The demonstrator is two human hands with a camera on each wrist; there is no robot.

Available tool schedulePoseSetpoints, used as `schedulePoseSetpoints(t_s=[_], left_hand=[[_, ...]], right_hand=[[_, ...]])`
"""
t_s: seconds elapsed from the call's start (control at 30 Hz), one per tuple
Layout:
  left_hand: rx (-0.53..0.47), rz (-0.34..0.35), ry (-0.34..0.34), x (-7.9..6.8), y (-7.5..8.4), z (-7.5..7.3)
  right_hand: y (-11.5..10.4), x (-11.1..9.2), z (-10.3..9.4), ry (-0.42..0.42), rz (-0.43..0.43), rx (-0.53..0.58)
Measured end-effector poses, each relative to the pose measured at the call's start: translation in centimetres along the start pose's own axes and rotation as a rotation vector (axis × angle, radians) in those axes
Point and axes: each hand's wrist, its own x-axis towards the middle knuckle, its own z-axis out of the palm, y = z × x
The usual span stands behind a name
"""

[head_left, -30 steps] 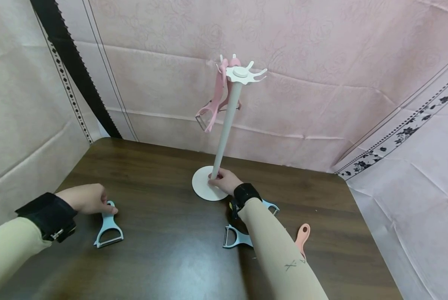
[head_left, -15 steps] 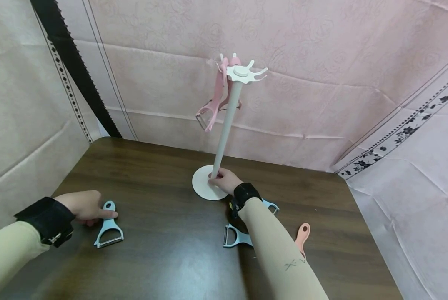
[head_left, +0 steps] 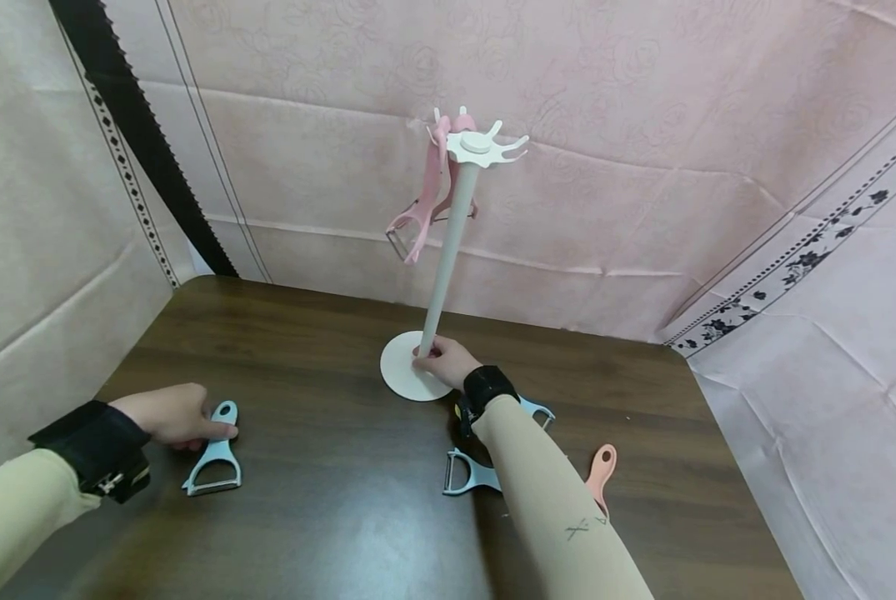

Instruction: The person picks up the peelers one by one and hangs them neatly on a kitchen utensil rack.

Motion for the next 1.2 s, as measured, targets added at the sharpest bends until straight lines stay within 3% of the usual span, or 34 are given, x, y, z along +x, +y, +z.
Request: schedulePoseSetpoints(t_s=[0.37, 0.67, 0.83, 1.2], left_hand=[[-0.02, -0.01, 0.047, 0.9, 1.0, 0.5], [-0.042, -0.08, 0.037, 1.1, 1.5, 0.8], [-0.05, -0.021, 0.064, 1.0, 1.5, 1.0], [-0.08, 0.108, 0.055, 0.6, 1.9, -0.1]], right_hand=[[-0.1, -0.1, 0.0, -0.001, 0.003, 0.005], [0.0, 0.0, 0.1, 0.005, 0.005, 0.002], [0.0, 0.0, 0.2, 0.006, 0.004, 0.008], [0.1, 0.1, 0.2, 0.006, 0.003, 0.005]])
